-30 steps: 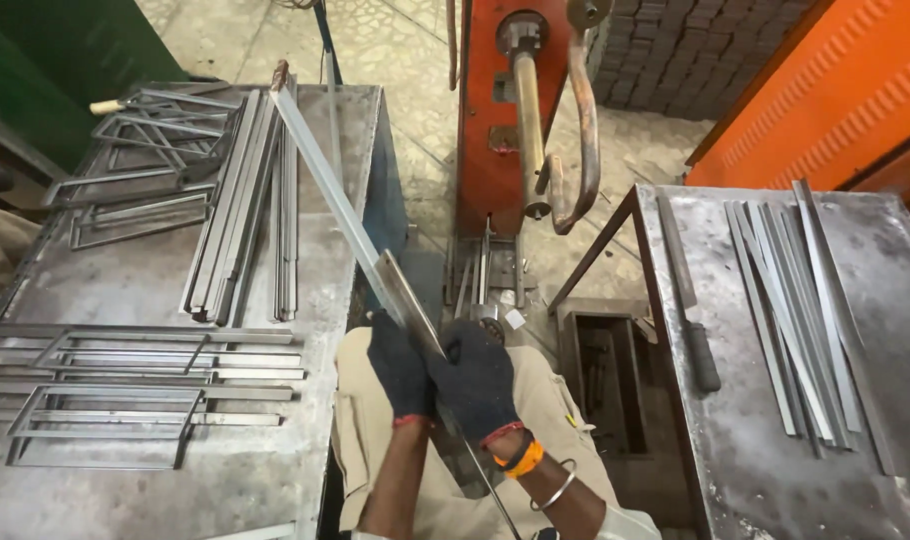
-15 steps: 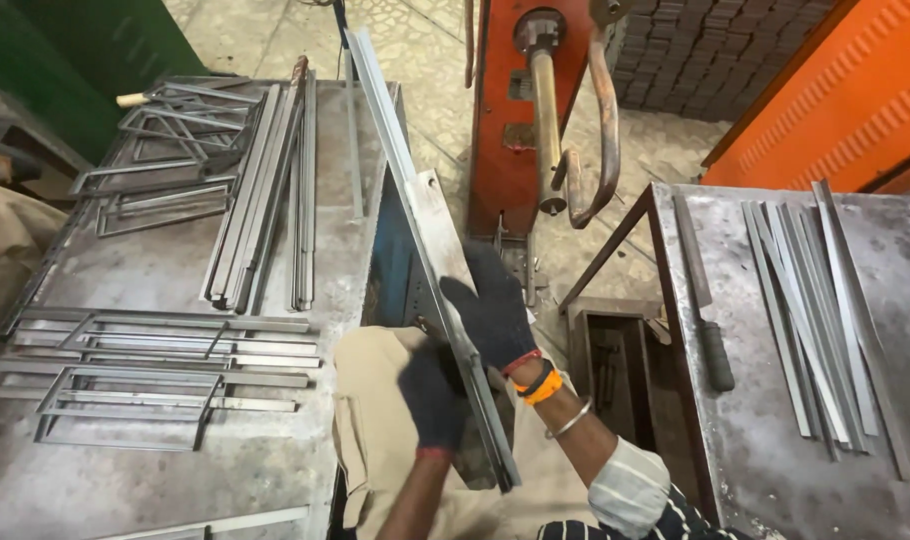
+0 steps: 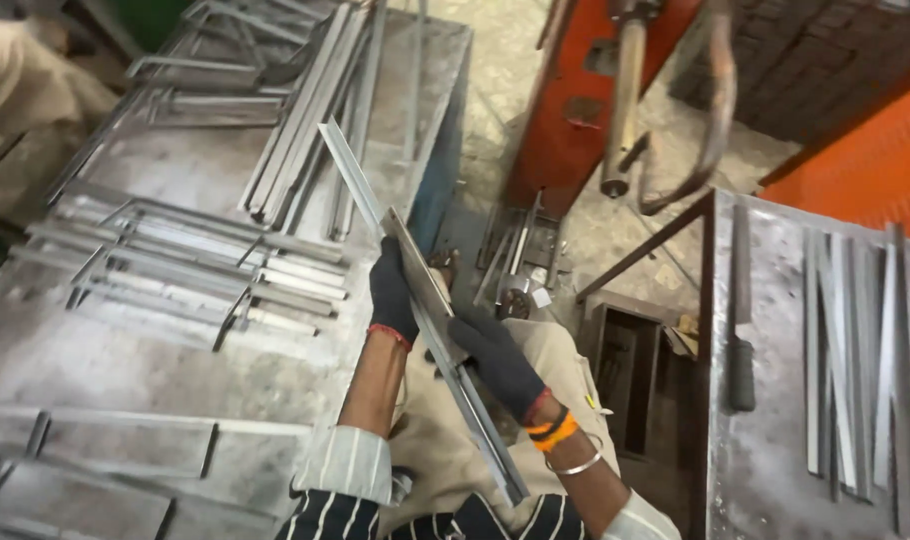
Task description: The person places metal bars and rectangular frames into a bench-mounted power saw and cuts them, with sparks visible during cutting. They then move the cut pieces and finished frames onto the work tables, stacking the frames with other completed pieces.
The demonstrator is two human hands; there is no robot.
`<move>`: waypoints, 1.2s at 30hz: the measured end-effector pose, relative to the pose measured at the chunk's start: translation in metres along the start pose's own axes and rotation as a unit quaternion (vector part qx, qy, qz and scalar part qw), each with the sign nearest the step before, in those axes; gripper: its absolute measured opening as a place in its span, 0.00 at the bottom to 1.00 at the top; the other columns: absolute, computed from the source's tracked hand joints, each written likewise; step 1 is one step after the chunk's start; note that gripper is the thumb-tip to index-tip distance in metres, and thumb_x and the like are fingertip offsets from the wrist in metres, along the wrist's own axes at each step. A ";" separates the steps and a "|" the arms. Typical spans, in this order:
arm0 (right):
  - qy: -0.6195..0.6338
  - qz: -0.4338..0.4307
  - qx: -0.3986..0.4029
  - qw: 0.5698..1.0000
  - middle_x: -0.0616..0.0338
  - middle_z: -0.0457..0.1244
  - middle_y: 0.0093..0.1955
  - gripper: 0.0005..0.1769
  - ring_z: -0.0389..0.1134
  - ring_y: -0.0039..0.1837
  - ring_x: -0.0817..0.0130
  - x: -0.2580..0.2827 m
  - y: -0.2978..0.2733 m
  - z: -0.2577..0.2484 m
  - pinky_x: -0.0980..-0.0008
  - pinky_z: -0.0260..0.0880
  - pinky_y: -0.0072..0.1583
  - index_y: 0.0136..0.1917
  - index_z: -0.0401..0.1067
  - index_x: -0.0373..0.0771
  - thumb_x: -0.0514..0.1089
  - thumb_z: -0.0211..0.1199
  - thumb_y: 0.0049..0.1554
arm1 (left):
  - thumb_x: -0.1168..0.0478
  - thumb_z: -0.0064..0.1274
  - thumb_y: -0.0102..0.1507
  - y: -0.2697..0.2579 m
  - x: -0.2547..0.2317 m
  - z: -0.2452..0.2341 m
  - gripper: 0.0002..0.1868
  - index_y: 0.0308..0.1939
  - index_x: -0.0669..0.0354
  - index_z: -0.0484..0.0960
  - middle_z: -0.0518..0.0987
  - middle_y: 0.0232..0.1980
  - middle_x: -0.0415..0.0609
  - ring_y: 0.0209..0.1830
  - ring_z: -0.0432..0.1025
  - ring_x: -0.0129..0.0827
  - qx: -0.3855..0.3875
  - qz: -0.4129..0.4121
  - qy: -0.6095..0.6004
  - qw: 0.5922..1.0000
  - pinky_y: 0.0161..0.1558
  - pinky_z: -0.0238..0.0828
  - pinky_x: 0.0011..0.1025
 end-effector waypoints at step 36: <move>0.205 0.176 0.058 0.961 0.69 0.47 0.25 0.45 0.44 0.24 0.79 0.000 -0.029 0.004 0.75 0.44 0.28 0.59 0.71 0.28 0.73 0.36 0.65 | 0.61 0.54 0.58 -0.073 -0.205 -0.358 0.26 0.62 0.45 0.75 0.82 0.48 0.52 0.48 0.77 0.51 0.034 0.042 0.896 0.440 0.48 0.74 0.46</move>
Point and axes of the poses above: each hand's wrist, its own y-axis towards the middle knuckle, its own z-axis out of the palm, x = y × z, the point moved 3 cm from there along y, towards the middle knuckle
